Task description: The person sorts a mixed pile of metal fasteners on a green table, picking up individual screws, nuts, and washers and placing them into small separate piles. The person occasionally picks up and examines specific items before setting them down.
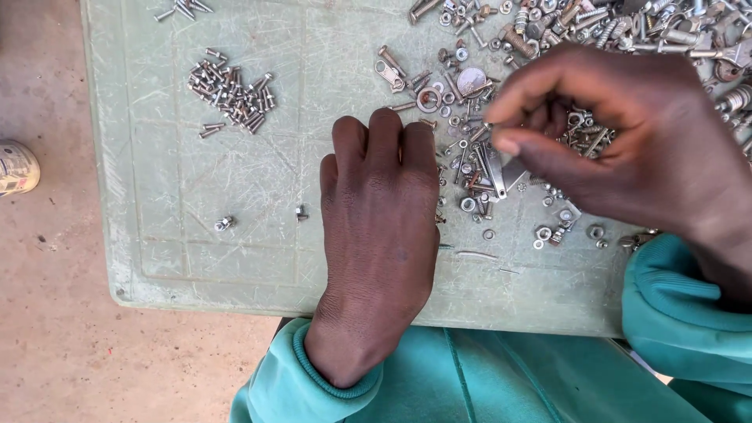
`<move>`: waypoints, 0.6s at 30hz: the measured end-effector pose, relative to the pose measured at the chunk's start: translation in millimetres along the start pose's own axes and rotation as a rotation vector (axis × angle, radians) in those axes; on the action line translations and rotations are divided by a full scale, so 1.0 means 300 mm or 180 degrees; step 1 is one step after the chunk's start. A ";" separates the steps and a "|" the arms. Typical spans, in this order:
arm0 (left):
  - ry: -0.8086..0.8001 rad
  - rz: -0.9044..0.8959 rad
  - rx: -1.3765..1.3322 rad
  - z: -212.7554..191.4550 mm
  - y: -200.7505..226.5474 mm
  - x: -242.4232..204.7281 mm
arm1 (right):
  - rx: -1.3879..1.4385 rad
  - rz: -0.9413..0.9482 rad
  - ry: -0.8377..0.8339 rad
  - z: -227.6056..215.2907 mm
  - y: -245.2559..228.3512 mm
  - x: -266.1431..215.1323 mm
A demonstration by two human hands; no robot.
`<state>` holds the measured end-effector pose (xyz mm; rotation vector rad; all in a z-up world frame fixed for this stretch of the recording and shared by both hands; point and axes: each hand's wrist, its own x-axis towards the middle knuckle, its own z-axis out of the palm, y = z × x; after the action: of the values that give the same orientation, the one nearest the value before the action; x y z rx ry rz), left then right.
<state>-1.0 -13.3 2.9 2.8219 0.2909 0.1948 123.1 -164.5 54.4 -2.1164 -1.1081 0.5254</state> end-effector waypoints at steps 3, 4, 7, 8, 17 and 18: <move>-0.0061 0.0058 0.0246 -0.006 0.004 -0.006 | -0.0645 -0.0608 -0.0075 0.034 0.016 0.016; -0.0113 0.0093 0.0261 -0.010 0.004 -0.008 | -0.0906 -0.0952 -0.0083 0.050 0.029 0.020; -0.0258 0.0138 0.0174 -0.024 -0.008 -0.009 | -0.1262 -0.1023 -0.0068 0.086 0.014 0.018; -0.0257 0.0142 0.0177 -0.029 -0.019 -0.011 | -0.1261 -0.1022 -0.0063 0.094 0.016 0.014; 0.0253 0.0095 -0.1963 -0.116 -0.029 -0.002 | -0.1187 -0.0580 0.0011 0.050 0.005 -0.009; 0.0300 0.0176 -0.2157 -0.121 -0.022 -0.002 | -0.0407 0.0285 0.0044 0.028 -0.014 -0.025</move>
<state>-8.6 3.0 35.2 2.1530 0.1306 0.3614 111.4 -165.8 52.0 -2.2855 -1.0683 0.4920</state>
